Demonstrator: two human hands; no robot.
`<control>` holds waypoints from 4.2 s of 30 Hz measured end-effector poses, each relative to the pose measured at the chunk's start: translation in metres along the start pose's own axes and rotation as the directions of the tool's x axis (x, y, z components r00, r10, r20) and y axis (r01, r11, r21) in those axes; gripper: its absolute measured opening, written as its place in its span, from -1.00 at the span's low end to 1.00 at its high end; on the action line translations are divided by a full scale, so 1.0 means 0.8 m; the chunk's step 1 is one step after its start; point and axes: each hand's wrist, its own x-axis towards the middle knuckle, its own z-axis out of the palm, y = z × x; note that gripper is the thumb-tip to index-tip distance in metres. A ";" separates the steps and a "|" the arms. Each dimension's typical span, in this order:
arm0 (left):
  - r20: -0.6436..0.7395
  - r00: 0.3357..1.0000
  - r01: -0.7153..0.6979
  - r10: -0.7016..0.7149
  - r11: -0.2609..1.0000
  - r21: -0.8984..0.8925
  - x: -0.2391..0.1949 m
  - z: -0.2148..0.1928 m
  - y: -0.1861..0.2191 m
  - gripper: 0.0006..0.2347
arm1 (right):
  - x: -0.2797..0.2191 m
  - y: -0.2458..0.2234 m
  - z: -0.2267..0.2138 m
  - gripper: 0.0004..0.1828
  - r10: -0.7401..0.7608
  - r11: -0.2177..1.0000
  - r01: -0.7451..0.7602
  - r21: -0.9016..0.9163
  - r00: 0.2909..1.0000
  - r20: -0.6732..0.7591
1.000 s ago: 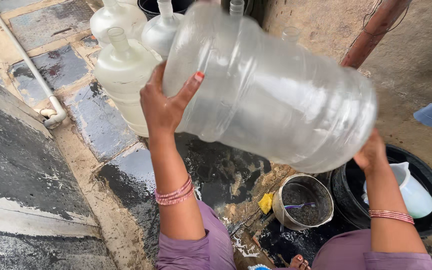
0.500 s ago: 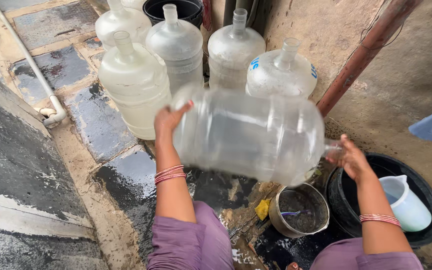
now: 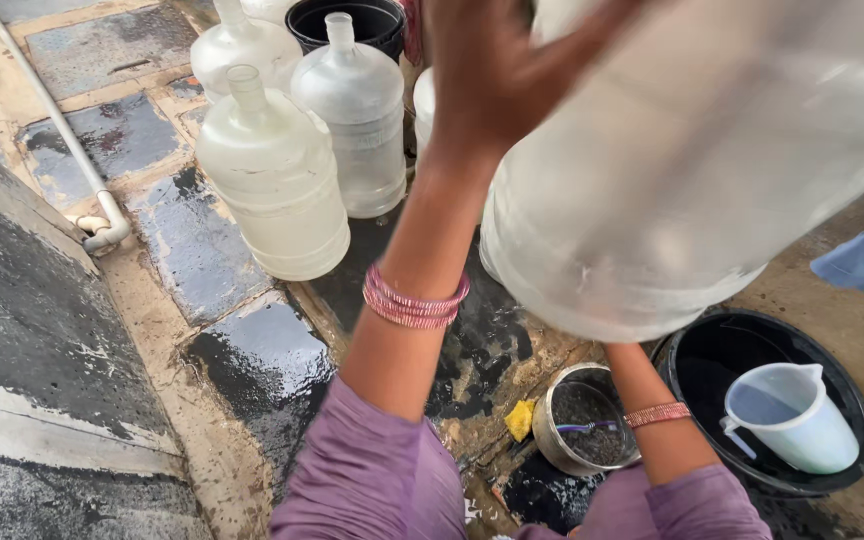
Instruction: The person cleans large plastic water bottles by shaking them with water inside, pouring the water out, and then scrubbing the mouth and interior of a bottle using a brush and a cleaning agent.
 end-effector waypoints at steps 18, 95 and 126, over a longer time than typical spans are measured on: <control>0.532 -0.343 0.563 -0.774 -0.623 -0.543 -0.462 0.157 0.010 -0.60 | -0.013 0.050 0.077 -0.32 -0.040 0.999 0.042 0.019 0.993 -0.110; 0.554 -0.201 0.630 -0.808 -0.539 -0.559 -0.365 0.113 0.006 -0.61 | -0.006 0.029 0.054 -0.43 -0.428 0.837 0.360 -0.411 0.900 -0.082; 0.475 -0.103 0.493 -0.874 -0.459 -0.739 -0.374 0.104 0.024 -0.46 | -0.072 -0.007 0.133 -0.42 -0.656 0.658 0.616 -0.434 0.751 0.070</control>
